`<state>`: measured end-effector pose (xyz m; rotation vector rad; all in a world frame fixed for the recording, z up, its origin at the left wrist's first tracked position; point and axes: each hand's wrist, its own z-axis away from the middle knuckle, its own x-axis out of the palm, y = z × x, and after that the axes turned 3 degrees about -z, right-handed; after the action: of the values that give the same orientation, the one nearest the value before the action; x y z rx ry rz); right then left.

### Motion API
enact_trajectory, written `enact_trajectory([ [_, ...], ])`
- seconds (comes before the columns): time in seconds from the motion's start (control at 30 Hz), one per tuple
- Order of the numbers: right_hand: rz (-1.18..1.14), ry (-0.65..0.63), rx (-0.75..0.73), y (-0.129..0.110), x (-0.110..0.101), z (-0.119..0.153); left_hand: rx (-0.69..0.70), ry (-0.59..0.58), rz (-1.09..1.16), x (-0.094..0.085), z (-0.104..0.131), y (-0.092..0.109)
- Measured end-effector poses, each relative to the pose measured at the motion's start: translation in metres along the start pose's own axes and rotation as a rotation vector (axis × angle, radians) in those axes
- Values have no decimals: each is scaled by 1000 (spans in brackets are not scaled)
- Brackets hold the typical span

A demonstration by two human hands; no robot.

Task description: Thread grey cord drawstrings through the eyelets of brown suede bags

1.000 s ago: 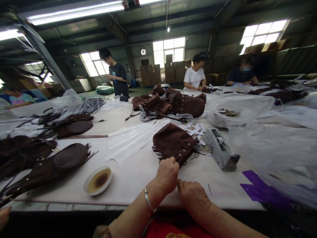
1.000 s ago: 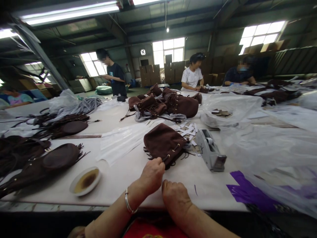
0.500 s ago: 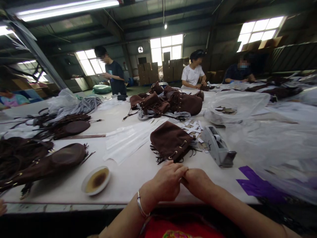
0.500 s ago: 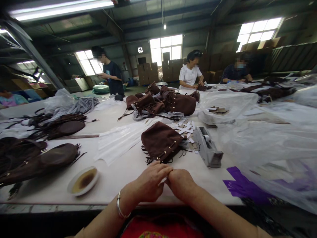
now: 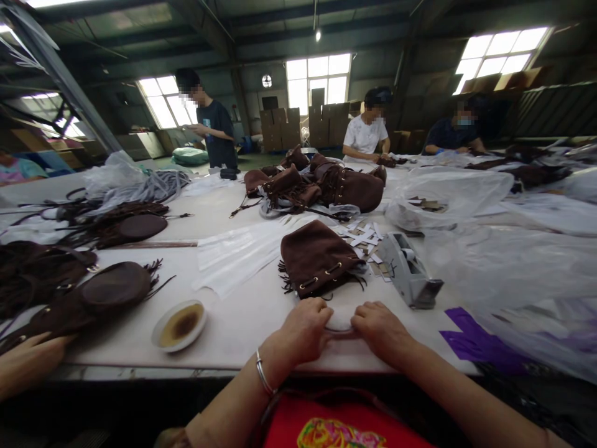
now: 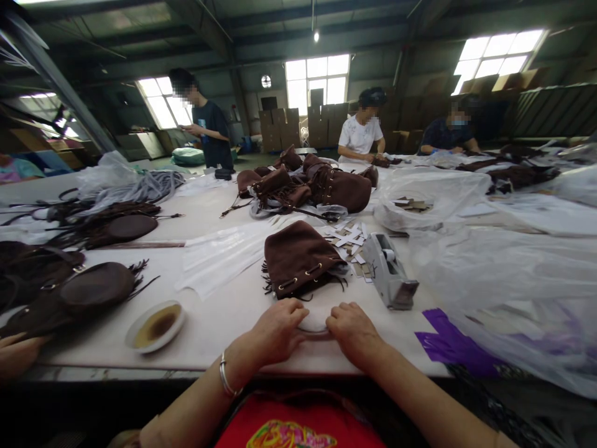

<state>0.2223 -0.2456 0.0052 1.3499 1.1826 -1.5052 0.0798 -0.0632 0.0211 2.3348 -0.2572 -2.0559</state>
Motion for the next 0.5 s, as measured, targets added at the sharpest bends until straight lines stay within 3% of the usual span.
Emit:
enact_trajectory([
  [0.17,-79,243,13,3,0,2,-66,-80,-21,23,-12,25],
  [0.27,-215,333,207,10,2,15,-176,-47,-41,34,-10,23],
  [0.37,-367,181,421,7,5,24,-199,-11,-26,38,-6,21],
  [0.43,-410,68,468,0,8,21,-166,-3,-15,40,-5,22],
  [0.5,-384,44,509,-8,10,12,-100,-6,-3,41,-5,25],
])
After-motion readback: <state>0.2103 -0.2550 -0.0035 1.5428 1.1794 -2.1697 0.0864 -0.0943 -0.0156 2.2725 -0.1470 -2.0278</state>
